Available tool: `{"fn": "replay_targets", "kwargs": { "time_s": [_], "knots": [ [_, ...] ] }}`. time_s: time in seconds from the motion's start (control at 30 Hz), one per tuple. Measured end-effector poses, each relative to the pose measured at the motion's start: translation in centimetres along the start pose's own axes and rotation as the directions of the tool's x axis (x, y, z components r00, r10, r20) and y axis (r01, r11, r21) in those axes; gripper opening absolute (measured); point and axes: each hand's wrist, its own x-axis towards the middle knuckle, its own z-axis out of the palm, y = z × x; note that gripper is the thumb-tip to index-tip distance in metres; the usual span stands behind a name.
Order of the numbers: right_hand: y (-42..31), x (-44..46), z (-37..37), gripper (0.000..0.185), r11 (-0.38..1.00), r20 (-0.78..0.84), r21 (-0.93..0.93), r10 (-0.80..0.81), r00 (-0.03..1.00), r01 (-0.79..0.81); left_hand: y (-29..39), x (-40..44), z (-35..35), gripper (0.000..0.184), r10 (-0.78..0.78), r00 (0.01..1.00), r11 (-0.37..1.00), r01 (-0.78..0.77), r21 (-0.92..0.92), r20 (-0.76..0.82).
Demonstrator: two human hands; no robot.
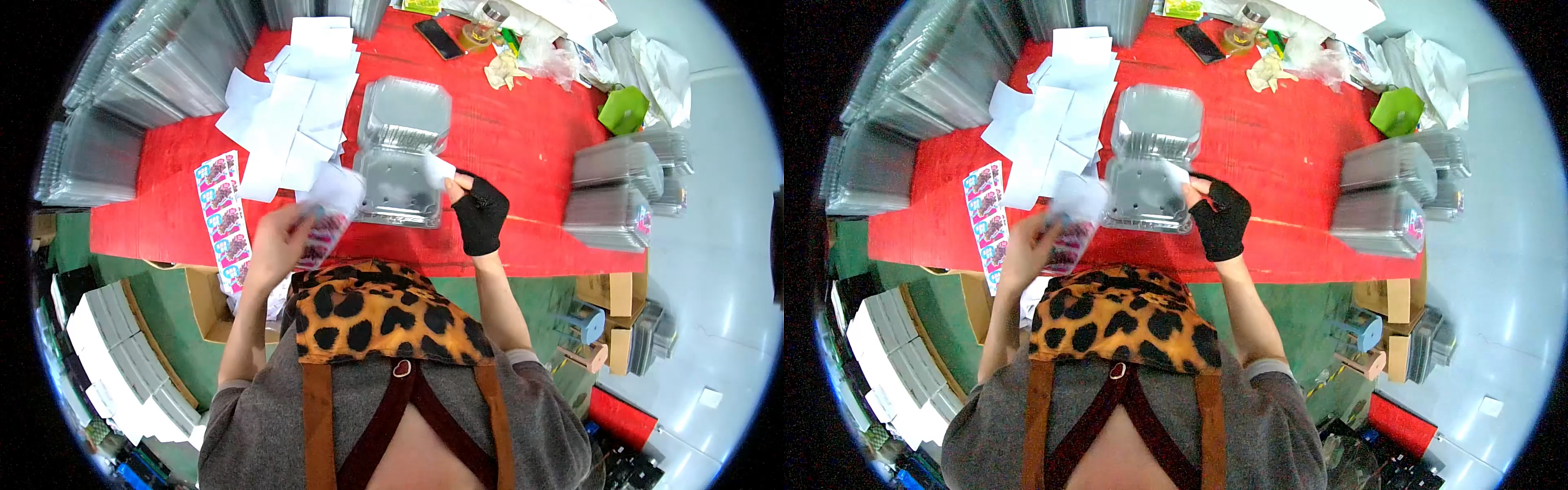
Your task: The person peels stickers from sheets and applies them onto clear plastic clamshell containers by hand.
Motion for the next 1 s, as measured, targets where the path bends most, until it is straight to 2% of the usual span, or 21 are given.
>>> {"fn": "replay_targets", "kwargs": {
  "time_s": [0.03,0.07,0.1,0.13,0.2,0.33,0.47,0.57,0.6,0.67,0.77,0.8,0.9,0.93,1.0],
  "knots": [
    [-0.1,0.4,0.2,0.014,0.983,-0.046,-0.095,-0.162,0.986,0.157,-0.6,0.5,0.0,0.021,-0.088,0.991,0.987,0.072,-0.144,-0.104],
    [0.0,0.7,0.5,0.014,0.932,-0.076,-0.196,-0.323,0.943,0.304,-1.9,1.1,-0.6,0.022,-0.188,0.979,0.966,0.170,-0.195,-0.079],
    [0.4,1.0,0.8,0.015,0.881,0.006,-0.273,-0.400,0.916,0.387,-2.9,1.7,-1.1,0.024,-0.286,0.957,0.933,0.266,-0.243,-0.049],
    [1.0,1.2,1.1,0.016,0.815,0.095,-0.340,-0.467,0.879,0.470,-3.6,2.3,-0.8,0.024,-0.334,0.939,0.879,0.278,-0.387,-0.083],
    [1.7,1.3,2.1,0.022,0.698,0.231,-0.411,-0.542,0.808,0.586,-3.9,3.1,-0.3,0.024,-0.386,0.920,0.811,0.307,-0.498,-0.063],
    [3.1,1.6,3.4,0.022,0.634,0.305,-0.448,-0.555,0.774,0.631,-3.7,3.7,1.1,0.024,-0.440,0.898,0.712,0.348,-0.610,-0.001],
    [4.8,1.4,4.7,0.018,0.651,0.334,-0.425,-0.533,0.777,0.629,-4.2,4.1,2.8,0.025,-0.450,0.892,0.643,0.350,-0.682,0.033],
    [4.6,0.9,5.5,0.019,0.643,0.420,-0.497,-0.409,0.810,0.583,-3.6,4.1,3.2,0.026,-0.469,0.881,0.604,0.373,-0.704,0.064],
    [5.0,0.8,5.9,0.020,0.694,0.407,-0.494,-0.348,0.845,0.524,-3.9,4.1,3.6,0.027,-0.469,0.881,0.606,0.368,-0.705,0.058],
    [5.3,0.9,5.8,0.022,0.691,0.450,-0.486,-0.327,0.831,0.535,-4.0,4.2,3.9,0.027,-0.496,0.865,0.627,0.418,-0.658,0.077],
    [3.8,0.9,5.5,0.029,0.712,0.530,-0.403,-0.330,0.781,0.575,-3.6,4.5,4.7,0.029,-0.528,0.842,0.518,0.421,-0.744,0.109],
    [3.3,0.7,5.3,0.032,0.721,0.558,-0.365,-0.337,0.758,0.589,-3.7,4.6,5.0,0.032,-0.505,0.855,0.530,0.417,-0.738,0.120],
    [4.5,-0.4,5.8,0.043,0.733,0.547,-0.334,-0.361,0.755,0.592,-3.2,4.8,5.9,0.036,-0.524,0.844,0.577,0.453,-0.680,0.118],
    [5.1,-0.9,5.7,0.049,0.799,0.512,-0.313,-0.313,0.800,0.513,-3.9,4.9,6.6,0.039,-0.486,0.865,0.571,0.421,-0.705,0.123],
    [5.8,-1.6,5.3,0.051,0.814,0.308,-0.451,-0.244,0.920,0.367,-3.9,4.7,6.8,0.040,-0.466,0.874,0.618,0.433,-0.656,0.139]
  ]
}}
